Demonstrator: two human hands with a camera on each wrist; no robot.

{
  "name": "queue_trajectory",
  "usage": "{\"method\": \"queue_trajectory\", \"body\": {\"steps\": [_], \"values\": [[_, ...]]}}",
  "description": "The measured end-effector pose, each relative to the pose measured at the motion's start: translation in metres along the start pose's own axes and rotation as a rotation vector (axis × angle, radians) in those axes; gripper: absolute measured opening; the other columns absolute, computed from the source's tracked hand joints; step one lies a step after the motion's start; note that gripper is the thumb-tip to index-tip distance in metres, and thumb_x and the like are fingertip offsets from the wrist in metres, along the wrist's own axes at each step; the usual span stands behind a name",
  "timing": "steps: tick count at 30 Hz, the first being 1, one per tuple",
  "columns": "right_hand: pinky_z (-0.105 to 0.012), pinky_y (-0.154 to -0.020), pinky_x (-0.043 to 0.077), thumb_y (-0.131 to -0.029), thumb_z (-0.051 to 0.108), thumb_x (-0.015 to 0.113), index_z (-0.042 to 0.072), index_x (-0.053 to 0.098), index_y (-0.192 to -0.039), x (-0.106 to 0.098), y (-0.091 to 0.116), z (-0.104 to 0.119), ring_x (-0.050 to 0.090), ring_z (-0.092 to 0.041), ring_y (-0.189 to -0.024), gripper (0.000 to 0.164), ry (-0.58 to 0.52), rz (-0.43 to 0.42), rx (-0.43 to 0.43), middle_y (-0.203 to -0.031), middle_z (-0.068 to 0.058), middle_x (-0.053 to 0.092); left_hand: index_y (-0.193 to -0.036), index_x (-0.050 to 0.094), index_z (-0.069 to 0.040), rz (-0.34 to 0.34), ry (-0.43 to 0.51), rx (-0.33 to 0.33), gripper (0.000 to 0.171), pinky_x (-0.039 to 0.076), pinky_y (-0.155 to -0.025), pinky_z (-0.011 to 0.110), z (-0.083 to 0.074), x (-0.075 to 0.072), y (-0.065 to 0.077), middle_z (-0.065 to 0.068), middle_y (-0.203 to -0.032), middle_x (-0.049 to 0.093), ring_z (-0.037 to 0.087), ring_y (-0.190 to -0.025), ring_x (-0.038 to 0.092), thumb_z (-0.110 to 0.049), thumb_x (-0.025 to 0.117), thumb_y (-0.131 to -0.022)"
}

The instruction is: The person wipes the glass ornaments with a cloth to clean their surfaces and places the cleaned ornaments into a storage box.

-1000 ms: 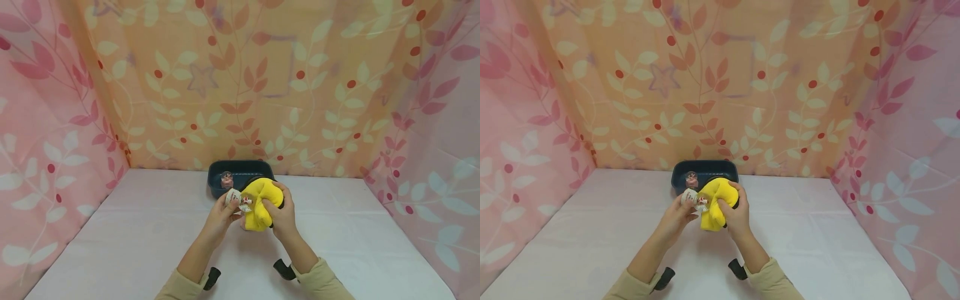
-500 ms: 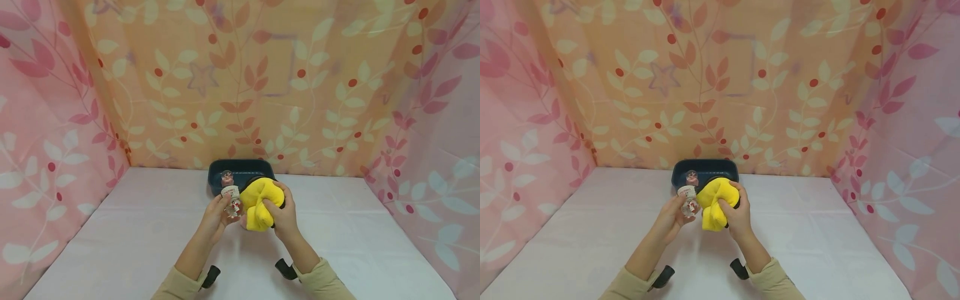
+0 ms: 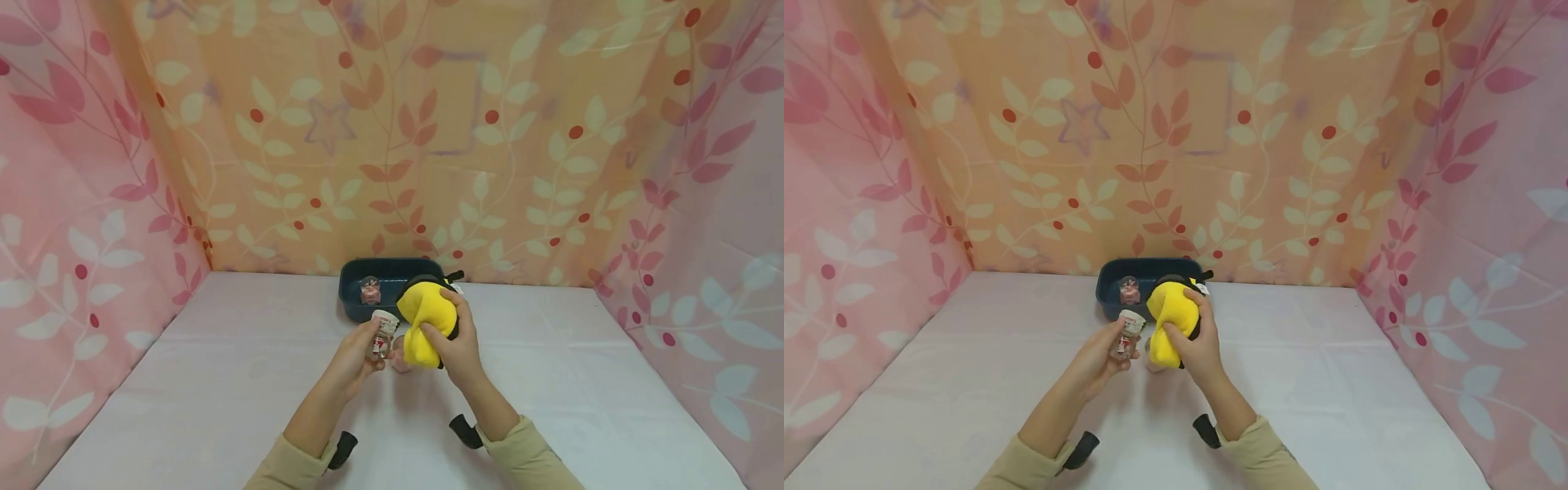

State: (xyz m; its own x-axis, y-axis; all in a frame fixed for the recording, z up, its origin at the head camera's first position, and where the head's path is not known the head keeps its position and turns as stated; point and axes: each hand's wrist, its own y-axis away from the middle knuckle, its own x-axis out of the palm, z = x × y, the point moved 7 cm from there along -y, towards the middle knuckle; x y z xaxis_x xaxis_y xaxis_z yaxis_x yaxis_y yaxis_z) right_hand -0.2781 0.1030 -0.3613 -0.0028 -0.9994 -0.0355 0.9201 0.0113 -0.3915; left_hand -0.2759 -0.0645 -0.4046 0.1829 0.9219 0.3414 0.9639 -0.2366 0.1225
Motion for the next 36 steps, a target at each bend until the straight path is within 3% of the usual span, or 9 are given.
{"method": "queue_trajectory", "body": {"steps": [3,7,12,15,19,24,32,36], "values": [[-0.031,-0.079,0.049,-0.083,-0.001,0.069,0.009,0.038,-0.138,0.007,0.001,0.005,0.048,-0.029,-0.097,0.064,0.100,0.052,-0.047,-0.120,-0.016,0.043,-0.130,0.041,0.006,0.094,-0.022,-0.007,0.040,0.038,-0.058,0.020,-0.003,0.007,0.002,0.004,-0.088,0.054,0.012,-0.071,0.050,-0.022,0.043,-0.101],[-0.035,-0.078,0.050,-0.083,-0.002,0.070,0.011,0.035,-0.141,0.019,0.001,0.007,0.049,-0.032,-0.097,0.069,0.129,0.158,-0.056,-0.121,-0.019,0.042,-0.127,0.041,0.010,0.194,-0.073,-0.020,0.041,0.038,-0.061,0.022,-0.004,0.013,0.006,0.005,-0.088,0.054,0.014,-0.074,0.049,-0.014,0.046,-0.094],[-0.035,-0.077,0.051,-0.082,0.000,0.073,0.015,0.033,-0.142,0.027,0.002,-0.002,0.050,-0.032,-0.095,0.074,0.127,0.245,0.025,-0.120,-0.018,0.042,-0.122,0.044,0.009,0.188,-0.158,0.009,0.037,0.038,-0.065,0.024,-0.005,0.011,0.008,0.005,-0.087,0.049,0.015,-0.076,0.046,-0.018,0.050,-0.097],[-0.034,-0.076,0.051,-0.081,0.001,0.073,0.015,0.037,-0.141,0.026,0.003,-0.007,0.051,-0.031,-0.094,0.071,0.131,0.231,0.036,-0.118,-0.018,0.044,-0.126,0.043,0.010,0.172,-0.192,0.014,0.042,0.038,-0.066,0.024,-0.005,0.010,0.008,0.006,-0.091,0.050,0.015,-0.078,0.048,-0.020,0.053,-0.098],[-0.031,-0.075,0.052,-0.081,-0.001,0.072,0.013,0.042,-0.137,0.021,0.003,-0.006,0.051,-0.030,-0.092,0.065,0.129,0.182,-0.012,-0.115,-0.018,0.047,-0.133,0.038,0.009,0.170,-0.199,0.010,0.052,0.039,-0.068,0.025,-0.004,0.012,0.008,0.008,-0.098,0.050,0.016,-0.080,0.052,-0.022,0.057,-0.097],[-0.031,-0.076,0.051,-0.082,-0.002,0.071,0.011,0.046,-0.135,0.016,0.003,-0.004,0.051,-0.030,-0.092,0.060,0.123,0.143,-0.044,-0.114,-0.018,0.049,-0.132,0.036,0.006,0.162,-0.176,0.002,0.048,0.038,-0.067,0.024,-0.004,0.012,0.009,0.009,-0.100,0.050,0.016,-0.080,0.052,-0.021,0.055,-0.097],[-0.032,-0.077,0.049,-0.084,0.000,0.069,0.011,0.048,-0.134,0.005,0.000,-0.009,0.048,-0.028,-0.094,0.055,0.069,0.094,0.067,-0.114,-0.015,0.048,-0.132,0.042,0.007,0.185,-0.209,0.019,0.045,0.044,-0.070,0.025,-0.004,0.010,0.009,0.007,-0.095,0.055,0.016,-0.081,0.058,-0.020,0.053,-0.098],[-0.032,-0.078,0.048,-0.084,-0.002,0.066,0.008,0.047,-0.134,0.000,-0.003,-0.015,0.048,-0.027,-0.096,0.055,0.004,0.057,0.126,-0.114,-0.015,0.047,-0.133,0.046,0.006,0.155,-0.237,0.018,0.044,0.048,-0.072,0.026,-0.003,0.007,0.009,0.009,-0.098,0.059,0.017,-0.082,0.061,-0.018,0.054,-0.098]]}}
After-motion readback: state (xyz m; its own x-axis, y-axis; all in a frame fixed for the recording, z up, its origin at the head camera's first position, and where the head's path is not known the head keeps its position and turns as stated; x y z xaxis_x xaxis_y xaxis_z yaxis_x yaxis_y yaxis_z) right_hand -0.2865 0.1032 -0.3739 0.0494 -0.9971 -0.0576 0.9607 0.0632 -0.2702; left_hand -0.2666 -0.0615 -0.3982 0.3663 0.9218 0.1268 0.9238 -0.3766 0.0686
